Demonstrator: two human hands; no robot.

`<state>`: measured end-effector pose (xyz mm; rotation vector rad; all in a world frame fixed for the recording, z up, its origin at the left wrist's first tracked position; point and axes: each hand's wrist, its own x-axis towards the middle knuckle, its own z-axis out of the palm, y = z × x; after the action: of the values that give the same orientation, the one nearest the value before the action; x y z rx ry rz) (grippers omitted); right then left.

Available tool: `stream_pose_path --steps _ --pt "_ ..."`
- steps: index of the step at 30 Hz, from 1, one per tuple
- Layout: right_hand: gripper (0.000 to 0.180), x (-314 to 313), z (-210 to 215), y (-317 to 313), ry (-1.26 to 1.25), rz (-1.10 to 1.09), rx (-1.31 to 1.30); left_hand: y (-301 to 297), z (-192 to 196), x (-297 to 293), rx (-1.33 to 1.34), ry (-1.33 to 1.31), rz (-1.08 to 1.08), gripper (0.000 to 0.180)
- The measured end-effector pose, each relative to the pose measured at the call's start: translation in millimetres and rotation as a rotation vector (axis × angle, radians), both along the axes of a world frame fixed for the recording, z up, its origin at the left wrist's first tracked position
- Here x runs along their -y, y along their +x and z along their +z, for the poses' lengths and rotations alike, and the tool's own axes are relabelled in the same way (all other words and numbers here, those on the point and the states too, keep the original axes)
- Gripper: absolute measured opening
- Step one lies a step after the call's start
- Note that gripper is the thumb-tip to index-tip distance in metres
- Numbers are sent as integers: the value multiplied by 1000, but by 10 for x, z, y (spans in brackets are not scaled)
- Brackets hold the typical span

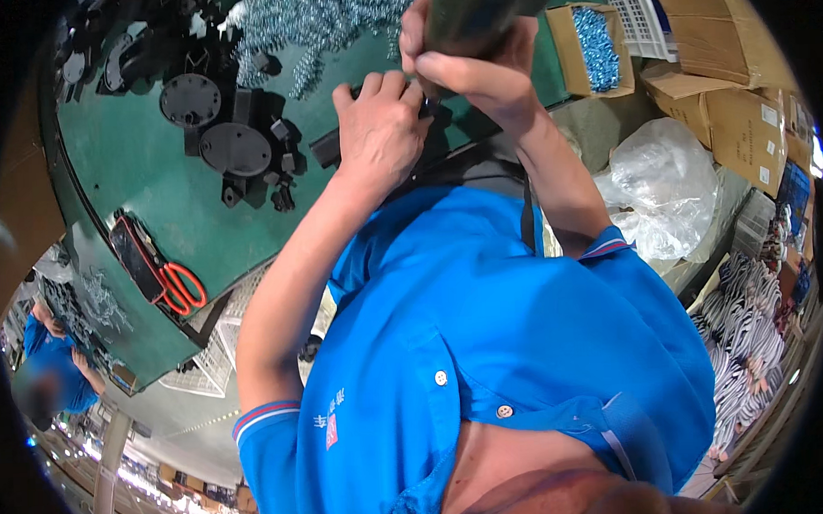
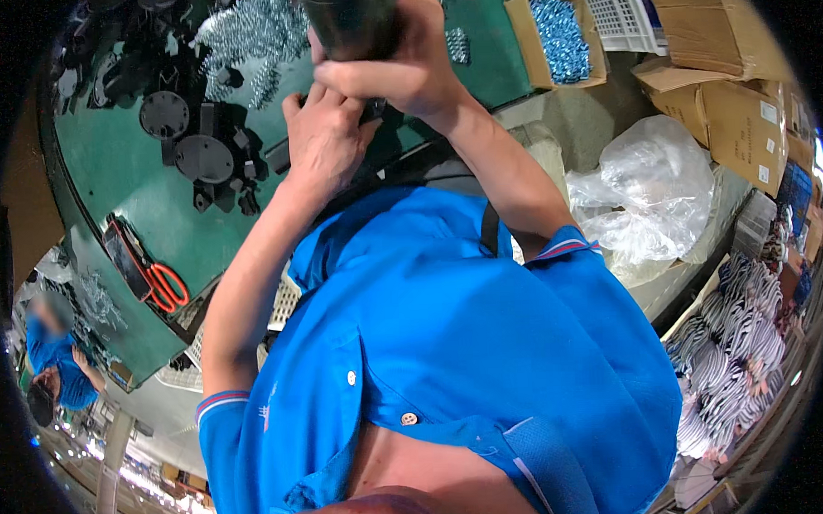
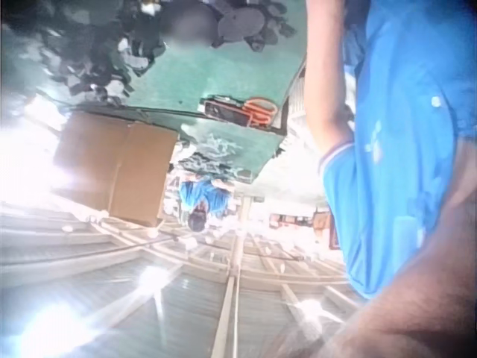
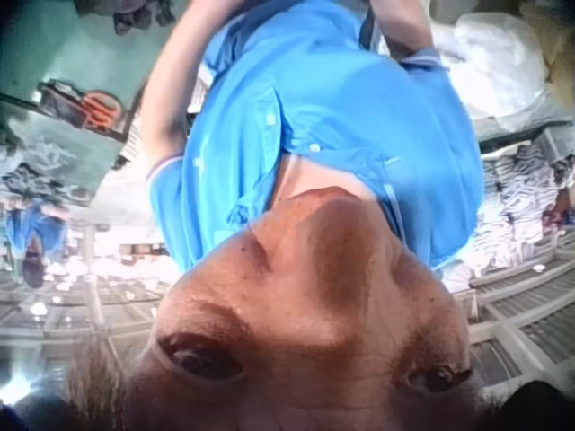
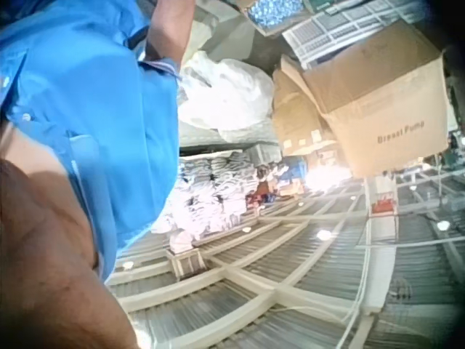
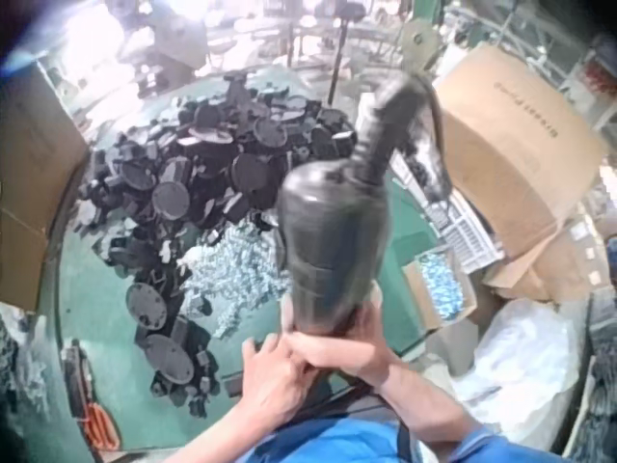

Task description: The person assembles small black plastic components with metal springs on a green workbench. They insert springs into the parts and use a power screwdriver to fasten screws, repeating the process for multiple units.

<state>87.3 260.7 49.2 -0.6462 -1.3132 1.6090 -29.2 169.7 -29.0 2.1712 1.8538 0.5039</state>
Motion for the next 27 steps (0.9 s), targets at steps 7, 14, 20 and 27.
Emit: stream_pose_path --steps 7,14,20,27 --pt "26 -373 -237 712 226 -402 212 7 -16 25 35 -11 40 38" --pt "39 -483 -766 1129 317 -590 943 17 -73 30 53 30 64 32" --pt "67 -417 -817 962 425 -588 1395 4 -45 26 65 23 50 32" --pt "43 159 -414 579 398 -269 969 -91 224 163 330 -71 133 41"
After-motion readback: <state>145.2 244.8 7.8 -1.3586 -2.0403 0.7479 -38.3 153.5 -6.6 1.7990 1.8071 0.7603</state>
